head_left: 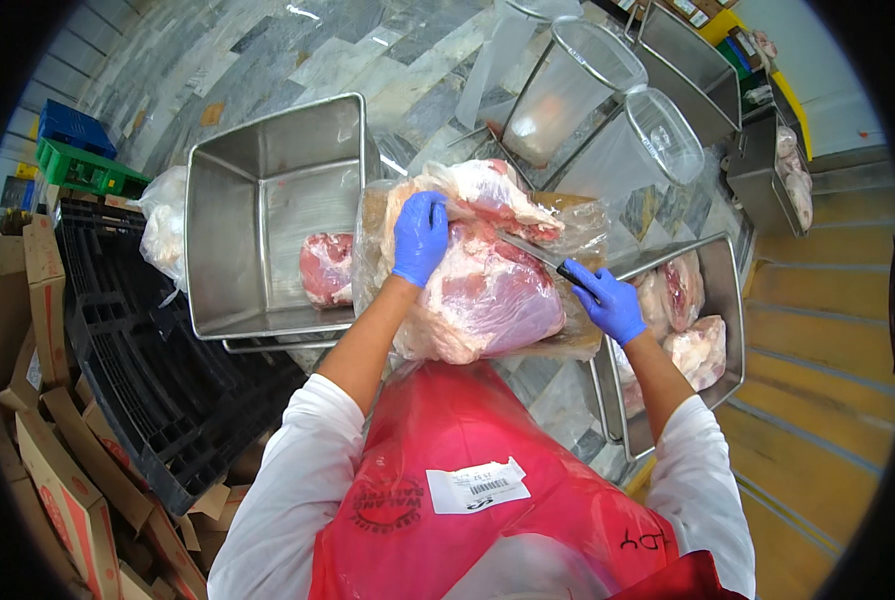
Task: The person uses a knife to cut a large piece of raw meat on a cutting board, separating a portion and placing it into a metal tray. The person then handles a vacuum-sealed package of meat, removing it from the tray and placing it on the cutting board.
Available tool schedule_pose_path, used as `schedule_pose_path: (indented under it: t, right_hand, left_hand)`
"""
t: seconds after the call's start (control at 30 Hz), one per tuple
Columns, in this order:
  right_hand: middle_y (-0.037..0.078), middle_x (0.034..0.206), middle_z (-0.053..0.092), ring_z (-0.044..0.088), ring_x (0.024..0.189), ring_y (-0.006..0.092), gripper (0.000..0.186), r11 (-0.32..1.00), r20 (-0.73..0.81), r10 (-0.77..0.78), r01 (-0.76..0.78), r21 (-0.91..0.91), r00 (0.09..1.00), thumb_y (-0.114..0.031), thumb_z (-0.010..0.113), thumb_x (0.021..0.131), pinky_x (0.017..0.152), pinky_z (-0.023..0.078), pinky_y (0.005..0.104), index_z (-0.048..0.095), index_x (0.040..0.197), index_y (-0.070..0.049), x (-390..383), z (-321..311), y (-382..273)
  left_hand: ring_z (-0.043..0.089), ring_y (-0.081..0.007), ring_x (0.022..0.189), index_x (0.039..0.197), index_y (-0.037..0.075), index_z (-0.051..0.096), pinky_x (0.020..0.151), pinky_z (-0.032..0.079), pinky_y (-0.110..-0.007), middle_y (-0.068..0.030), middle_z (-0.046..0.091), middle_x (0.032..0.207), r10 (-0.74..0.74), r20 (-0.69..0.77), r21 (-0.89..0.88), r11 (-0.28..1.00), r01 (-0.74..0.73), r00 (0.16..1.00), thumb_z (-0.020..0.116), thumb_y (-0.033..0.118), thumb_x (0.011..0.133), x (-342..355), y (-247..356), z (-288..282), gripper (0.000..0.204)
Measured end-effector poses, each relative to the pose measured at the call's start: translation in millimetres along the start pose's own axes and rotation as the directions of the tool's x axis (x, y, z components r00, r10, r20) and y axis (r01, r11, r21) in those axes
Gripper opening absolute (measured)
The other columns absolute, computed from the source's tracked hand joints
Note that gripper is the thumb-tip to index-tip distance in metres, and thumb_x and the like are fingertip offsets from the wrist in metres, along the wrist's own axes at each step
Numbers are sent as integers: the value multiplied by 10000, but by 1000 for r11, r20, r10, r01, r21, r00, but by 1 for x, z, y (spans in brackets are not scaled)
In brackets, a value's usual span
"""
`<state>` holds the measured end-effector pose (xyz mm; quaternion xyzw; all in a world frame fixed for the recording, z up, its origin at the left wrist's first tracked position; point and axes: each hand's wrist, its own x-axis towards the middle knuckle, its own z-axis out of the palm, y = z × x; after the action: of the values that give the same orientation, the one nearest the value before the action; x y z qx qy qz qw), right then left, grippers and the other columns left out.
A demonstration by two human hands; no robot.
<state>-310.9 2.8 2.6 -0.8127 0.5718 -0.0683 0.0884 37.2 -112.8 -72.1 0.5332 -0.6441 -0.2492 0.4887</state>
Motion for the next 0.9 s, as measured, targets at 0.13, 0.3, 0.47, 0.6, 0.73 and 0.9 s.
schedule_pose_path:
  t: [0.13,0.3,0.47,0.6,0.73,0.9]
  right_hand:
    - [122,839,670,684,708,350,462,1000,130,11,-15,25,992,-372,678,959,600,541,470,616,1416,-346,16,-69,-21]
    - [162,860,723,697,758,379,349,996,282,-9,32,-78,960,-335,654,964,666,547,502,692,1307,-285,64,-151,-69]
    - [197,827,686,681,708,396,400,999,126,34,-35,1,991,-345,640,983,642,544,506,649,1373,-259,56,-92,-90]
    - [190,782,633,656,592,363,478,972,52,209,-201,-125,977,-350,610,1014,499,514,468,545,1482,-270,5,-54,-107]
    - [137,752,578,601,525,310,516,974,-79,196,-204,-99,977,-347,638,1000,473,490,440,536,1503,-292,-22,-8,-92]
    - [111,727,550,582,508,285,518,971,-178,182,-205,-122,967,-351,659,985,465,481,429,557,1490,-302,-30,17,-78]
  left_hand:
    - [600,-392,960,1029,59,663,880,469,-489,-165,625,993,165,288,80,977,-195,943,655,117,921,9,7,-26,122]
    - [591,-373,973,1014,89,654,871,443,-495,-143,621,1005,277,441,402,790,-464,854,649,144,923,32,8,-45,106]
    - [599,-382,939,1030,77,646,845,444,-492,-160,642,972,345,147,247,895,-372,927,632,110,932,24,-18,-13,105]
    - [605,-403,923,1025,55,646,829,456,-490,-185,649,954,228,80,232,942,-241,970,625,86,945,19,-7,-10,88]
    - [609,-402,949,1022,48,652,846,465,-488,-188,658,975,89,112,256,960,-116,990,611,89,957,21,-6,-8,87]
    - [606,-393,936,1041,63,626,857,445,-495,-174,645,960,151,42,213,964,-157,988,587,106,958,24,-11,-3,102]
